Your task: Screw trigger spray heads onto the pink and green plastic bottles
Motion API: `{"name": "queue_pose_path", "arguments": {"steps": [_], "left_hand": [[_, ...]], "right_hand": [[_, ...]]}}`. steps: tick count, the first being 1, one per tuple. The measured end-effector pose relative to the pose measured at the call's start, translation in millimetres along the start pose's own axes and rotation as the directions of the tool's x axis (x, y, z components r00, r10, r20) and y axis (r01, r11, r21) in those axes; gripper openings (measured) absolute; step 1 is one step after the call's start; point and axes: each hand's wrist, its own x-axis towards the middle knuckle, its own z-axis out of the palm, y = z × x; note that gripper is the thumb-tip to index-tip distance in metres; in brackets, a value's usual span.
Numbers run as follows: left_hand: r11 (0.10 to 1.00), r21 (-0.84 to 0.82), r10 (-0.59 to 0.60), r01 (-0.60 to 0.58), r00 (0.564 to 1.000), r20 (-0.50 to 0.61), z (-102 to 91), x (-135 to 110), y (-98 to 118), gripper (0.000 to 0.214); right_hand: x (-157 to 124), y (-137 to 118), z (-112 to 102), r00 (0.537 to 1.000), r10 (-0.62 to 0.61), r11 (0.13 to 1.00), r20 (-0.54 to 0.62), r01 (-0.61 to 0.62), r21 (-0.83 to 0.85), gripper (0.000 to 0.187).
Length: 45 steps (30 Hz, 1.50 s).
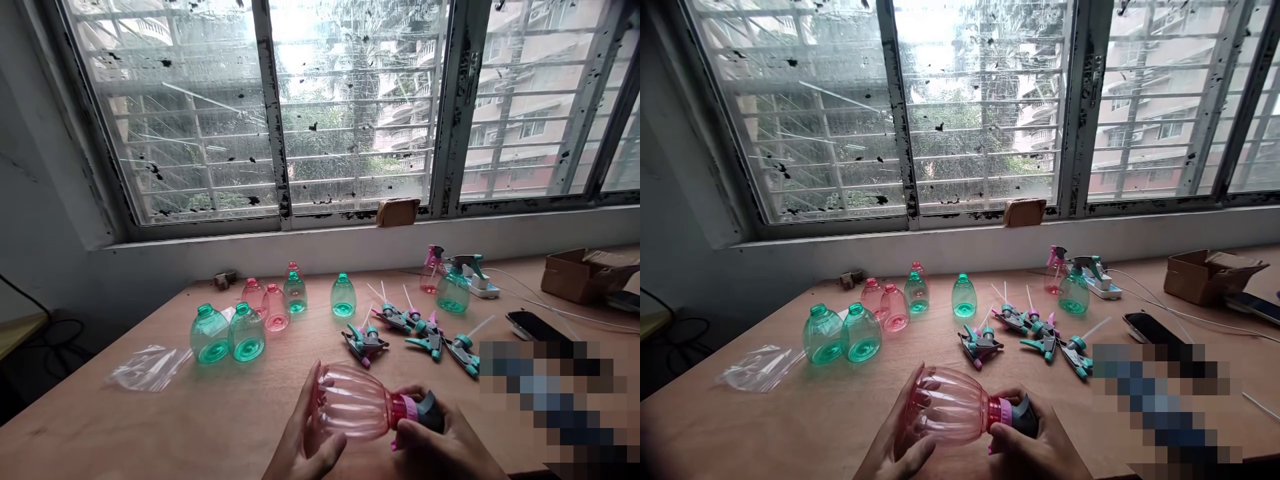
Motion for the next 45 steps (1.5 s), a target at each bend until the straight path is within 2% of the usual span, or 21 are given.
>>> {"name": "queue_pose_path", "arguments": {"steps": [5,7,10,12,15,19,23,27,31,35,45], "left_hand": [[0.997,0.049,-0.051,0.053,0.998,-0.047,-4.2,1.4,2.6,0.082],[0.998,0.065,-0.002,0.005,0.999,-0.049,-2.9,0.9,3.5,0.080],[0.982,0.127,0.145,-0.142,0.989,-0.013,2.9,-0.3,6.1,0.082],[0.972,0.149,0.178,-0.180,0.984,0.028,6.6,-0.7,9.3,0.085],[0.982,0.143,0.118,-0.127,0.991,0.069,8.4,-1.6,14.7,0.089],[0.981,0.176,0.076,-0.086,0.995,0.058,5.5,-4.9,17.7,0.091],[0.996,0.076,0.038,-0.042,0.998,0.043,3.7,-7.1,12.9,0.085],[0.997,0.042,0.059,-0.060,0.997,0.044,1.2,-5.1,5.2,0.080],[0.996,0.066,0.055,-0.059,0.997,0.047,-2.0,-2.2,3.5,0.078],[0.992,0.120,0.027,-0.031,0.999,0.031,-2.6,-1.1,5.3,0.087],[0.985,0.171,-0.038,0.040,0.999,-0.017,-4.5,1.1,2.2,0.088]], "right_hand": [[-1.0,-1.9,1.7,1.000,0.002,1.000,0.001,-0.002,-0.007,0.039],[-0.9,-1.8,1.7,1.000,0.003,1.000,-0.002,-0.003,-0.023,0.039],[0.3,0.2,0.7,1.000,-0.006,1.000,-0.018,0.006,-0.014,0.036],[1.4,2.3,-0.4,1.000,-0.008,0.999,-0.030,0.009,0.034,0.035],[2.4,5.1,-1.7,0.999,-0.004,0.997,-0.039,0.007,0.081,0.033],[2.1,5.6,-1.7,1.000,0.004,0.998,-0.025,-0.002,0.068,0.033],[1.0,3.4,-0.8,0.999,0.027,0.999,-0.025,-0.026,0.035,0.036],[0.0,0.9,0.3,0.999,0.030,1.000,-0.030,-0.030,0.009,0.034],[0.2,0.5,1.6,0.999,0.025,0.999,-0.030,-0.024,0.027,0.034],[0.7,0.7,2.2,0.999,0.003,1.000,-0.046,-0.002,0.024,0.035],[-0.9,-0.8,2.6,0.998,0.043,0.998,-0.043,-0.041,0.048,0.036]]}}
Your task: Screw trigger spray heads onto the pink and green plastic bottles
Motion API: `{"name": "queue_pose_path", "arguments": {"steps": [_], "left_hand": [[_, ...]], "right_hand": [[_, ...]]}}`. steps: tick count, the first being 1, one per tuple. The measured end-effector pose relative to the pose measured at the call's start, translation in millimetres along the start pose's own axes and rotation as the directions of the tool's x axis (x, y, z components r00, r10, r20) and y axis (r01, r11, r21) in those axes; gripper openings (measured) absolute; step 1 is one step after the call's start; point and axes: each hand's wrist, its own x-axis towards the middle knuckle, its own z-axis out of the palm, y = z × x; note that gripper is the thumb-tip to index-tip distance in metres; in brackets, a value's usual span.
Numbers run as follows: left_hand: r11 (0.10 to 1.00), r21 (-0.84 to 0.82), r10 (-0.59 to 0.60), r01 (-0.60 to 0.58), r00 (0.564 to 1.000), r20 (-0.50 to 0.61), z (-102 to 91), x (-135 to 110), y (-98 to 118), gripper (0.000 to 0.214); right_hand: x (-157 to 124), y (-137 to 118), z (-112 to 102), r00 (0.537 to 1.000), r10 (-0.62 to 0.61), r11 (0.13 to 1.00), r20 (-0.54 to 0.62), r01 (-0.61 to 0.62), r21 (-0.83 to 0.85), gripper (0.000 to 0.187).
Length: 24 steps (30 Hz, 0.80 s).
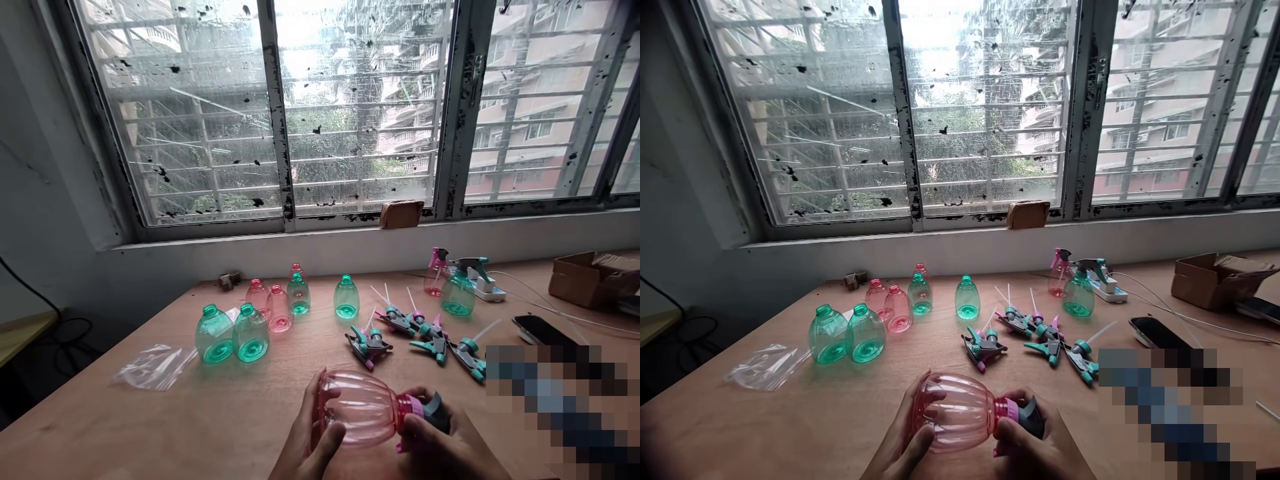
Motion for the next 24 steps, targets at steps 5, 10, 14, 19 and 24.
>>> {"name": "queue_pose_path", "arguments": {"steps": [5,10,14,19,24], "left_hand": [[1.000,-0.001,0.013,-0.013,1.000,0.002,-0.1,0.5,-0.8,0.084],[1.000,0.005,0.005,-0.005,1.000,-0.005,0.4,0.6,-0.8,0.084],[1.000,-0.009,0.008,-0.008,1.000,-0.007,0.8,0.3,-0.8,0.084],[1.000,0.006,0.009,-0.009,1.000,-0.010,1.5,0.6,0.7,0.084],[1.000,0.003,0.013,-0.013,1.000,-0.021,1.6,0.5,1.6,0.082]], "right_hand": [[0.0,-1.4,0.9,1.000,-0.001,0.999,-0.014,0.000,-0.032,0.038],[-0.5,-3.5,1.9,1.000,-0.019,0.999,-0.017,0.019,-0.038,0.037],[-0.4,-2.1,1.4,1.000,-0.010,0.999,-0.020,0.010,-0.045,0.038],[0.0,-1.3,1.1,1.000,0.005,1.000,-0.009,-0.005,-0.021,0.038],[0.2,-0.9,1.2,1.000,0.013,1.000,-0.004,-0.013,-0.001,0.038]]}}
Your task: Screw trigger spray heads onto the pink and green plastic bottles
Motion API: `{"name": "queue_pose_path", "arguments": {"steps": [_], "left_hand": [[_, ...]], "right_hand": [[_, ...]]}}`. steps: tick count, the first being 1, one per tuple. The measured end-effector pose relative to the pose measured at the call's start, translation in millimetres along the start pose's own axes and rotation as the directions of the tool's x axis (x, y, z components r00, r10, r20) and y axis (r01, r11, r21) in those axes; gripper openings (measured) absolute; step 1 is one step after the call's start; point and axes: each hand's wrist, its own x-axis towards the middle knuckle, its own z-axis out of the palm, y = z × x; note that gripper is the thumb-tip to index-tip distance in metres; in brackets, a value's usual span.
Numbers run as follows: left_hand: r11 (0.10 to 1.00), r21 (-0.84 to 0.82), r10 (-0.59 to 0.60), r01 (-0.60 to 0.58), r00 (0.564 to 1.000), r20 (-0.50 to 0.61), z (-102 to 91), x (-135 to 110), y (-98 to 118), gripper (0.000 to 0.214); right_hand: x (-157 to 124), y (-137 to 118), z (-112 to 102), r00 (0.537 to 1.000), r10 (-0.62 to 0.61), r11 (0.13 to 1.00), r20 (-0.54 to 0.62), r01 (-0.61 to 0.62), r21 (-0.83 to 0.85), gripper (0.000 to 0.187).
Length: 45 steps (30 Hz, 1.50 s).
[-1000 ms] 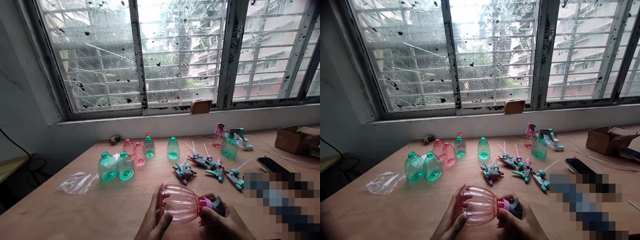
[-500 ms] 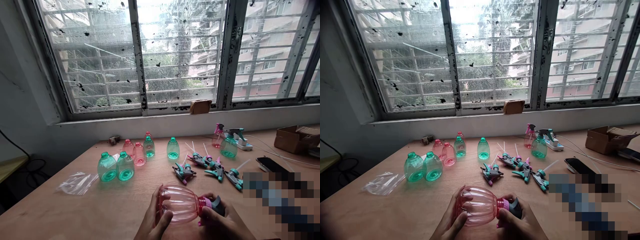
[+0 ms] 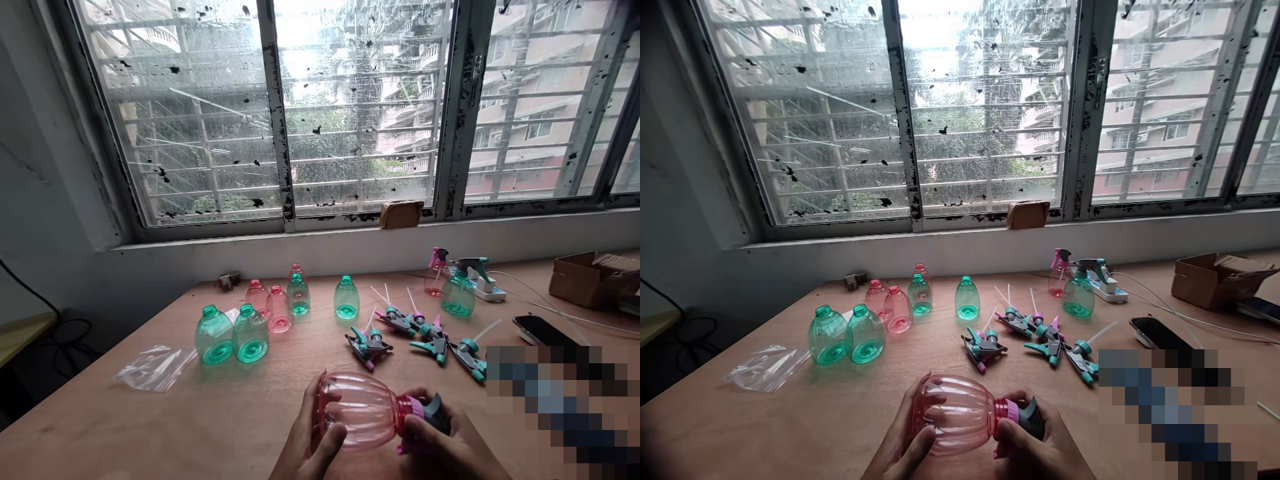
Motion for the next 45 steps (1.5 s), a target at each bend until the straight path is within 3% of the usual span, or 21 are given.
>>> {"name": "queue_pose_path", "arguments": {"steps": [5,9,13,16,19,26,30,35,41,45], "left_hand": [[0.998,-0.060,0.013,-0.013,1.000,-0.008,3.6,-3.6,7.2,0.077],[0.994,-0.012,0.108,-0.109,0.993,-0.050,7.5,-5.6,9.8,0.072],[0.985,-0.017,0.172,-0.172,0.985,-0.030,7.7,-5.6,4.3,0.077],[0.988,-0.084,0.127,-0.129,0.991,-0.029,5.9,-5.4,1.2,0.085],[0.989,-0.133,0.059,-0.065,0.997,-0.046,3.8,-4.7,3.7,0.076],[0.994,-0.099,0.044,-0.046,0.999,-0.026,2.4,-4.5,13.6,0.070],[0.997,-0.076,0.010,-0.009,1.000,0.011,2.4,-5.6,11.1,0.075],[0.998,-0.043,0.053,-0.051,0.998,0.036,0.1,-5.3,4.2,0.075],[0.988,-0.153,-0.004,0.015,0.998,0.067,-0.6,-5.3,3.9,0.085],[0.991,-0.137,0.004,0.003,0.999,0.050,3.5,-4.5,4.1,0.073]], "right_hand": [[0.9,3.5,-0.5,1.000,-0.014,1.000,-0.027,0.014,0.028,0.039],[1.5,5.9,-1.1,0.997,0.000,0.996,-0.079,0.008,0.093,0.041],[1.5,6.4,-1.8,0.999,0.013,0.993,-0.048,-0.007,0.114,0.039],[1.5,6.2,-2.7,1.000,-0.006,0.996,-0.017,0.008,0.087,0.038],[1.7,5.9,-3.6,1.000,-0.018,0.997,-0.001,0.018,0.069,0.037],[2.7,8.0,-5.5,0.999,-0.041,0.992,-0.016,0.043,0.115,0.034],[3.1,8.6,-5.8,0.999,-0.029,0.992,-0.037,0.033,0.124,0.036],[2.6,8.5,-5.8,0.999,-0.012,0.994,-0.031,0.015,0.106,0.038],[2.0,9.2,-6.7,1.000,-0.011,0.993,-0.004,0.012,0.116,0.037],[2.7,8.2,-6.9,1.000,-0.012,0.992,-0.002,0.012,0.128,0.035]]}}
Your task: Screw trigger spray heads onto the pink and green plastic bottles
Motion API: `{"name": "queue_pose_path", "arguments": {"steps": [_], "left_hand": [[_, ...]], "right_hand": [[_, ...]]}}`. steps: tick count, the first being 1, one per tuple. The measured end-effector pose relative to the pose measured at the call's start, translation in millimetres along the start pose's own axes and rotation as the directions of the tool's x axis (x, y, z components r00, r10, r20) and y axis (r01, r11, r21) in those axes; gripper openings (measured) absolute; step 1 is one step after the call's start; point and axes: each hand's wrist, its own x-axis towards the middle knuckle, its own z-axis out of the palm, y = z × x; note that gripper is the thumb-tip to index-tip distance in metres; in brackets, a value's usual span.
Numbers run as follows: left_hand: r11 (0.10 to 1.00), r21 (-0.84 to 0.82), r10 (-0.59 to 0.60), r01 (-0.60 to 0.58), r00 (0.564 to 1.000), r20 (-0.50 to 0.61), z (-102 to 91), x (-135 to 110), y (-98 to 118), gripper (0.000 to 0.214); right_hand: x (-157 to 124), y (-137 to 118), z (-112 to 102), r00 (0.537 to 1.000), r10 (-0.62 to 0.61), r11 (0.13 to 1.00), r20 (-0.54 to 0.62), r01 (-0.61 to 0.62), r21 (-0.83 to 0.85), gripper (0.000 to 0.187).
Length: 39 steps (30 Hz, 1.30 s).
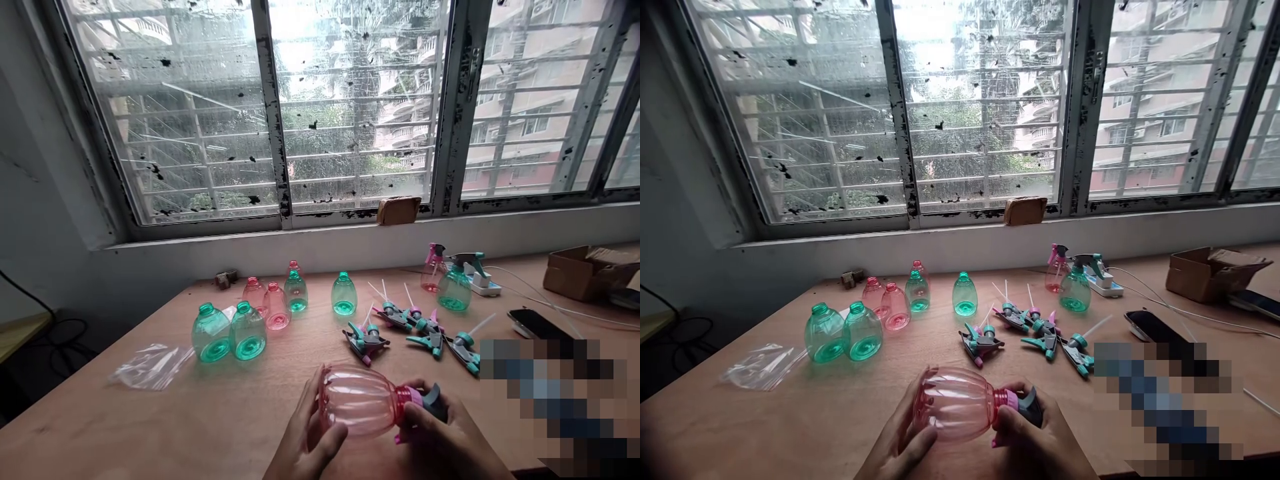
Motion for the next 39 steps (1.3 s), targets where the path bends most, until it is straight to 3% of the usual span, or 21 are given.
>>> {"name": "queue_pose_path", "arguments": {"steps": [5,12,15,19,24,29,34,39], "left_hand": [[0.987,0.075,0.142,-0.140,0.990,-0.014,3.5,-0.8,-2.6,0.073],[0.999,-0.040,-0.008,0.004,0.995,-0.102,0.2,-0.1,-7.8,0.095],[0.999,0.006,0.053,-0.053,0.992,-0.119,1.2,2.4,-8.2,0.102],[0.986,0.094,0.146,-0.140,0.988,-0.052,1.7,4.0,-8.3,0.090],[0.983,0.120,0.141,-0.141,0.990,0.009,-1.2,1.2,-11.2,0.108],[0.985,0.132,0.114,-0.111,0.993,-0.019,-2.9,1.0,-9.4,0.103],[0.958,0.236,0.180,-0.161,0.982,-0.060,-3.4,3.1,-15.5,0.101],[0.980,0.147,0.143,-0.135,0.988,-0.048,-2.0,0.7,-15.3,0.116]], "right_hand": [[0.2,-0.1,0.3,1.000,-0.001,1.000,0.012,0.001,-0.006,0.035],[-1.0,-2.0,1.4,1.000,-0.018,0.998,0.004,0.018,-0.062,0.035],[-1.1,-3.6,2.6,1.000,-0.024,0.995,-0.020,0.022,-0.100,0.036],[-1.7,-4.2,4.2,1.000,-0.009,0.994,-0.022,0.007,-0.109,0.039],[-2.2,-4.8,4.9,1.000,-0.005,0.987,0.013,0.007,-0.160,0.039],[-2.3,-6.3,5.7,0.996,0.036,0.971,0.081,-0.016,-0.238,0.040],[-2.6,-6.2,6.4,0.996,0.047,0.972,0.075,-0.029,-0.231,0.043],[-2.6,-5.9,6.4,0.996,0.041,0.978,0.077,-0.024,-0.207,0.040]]}}
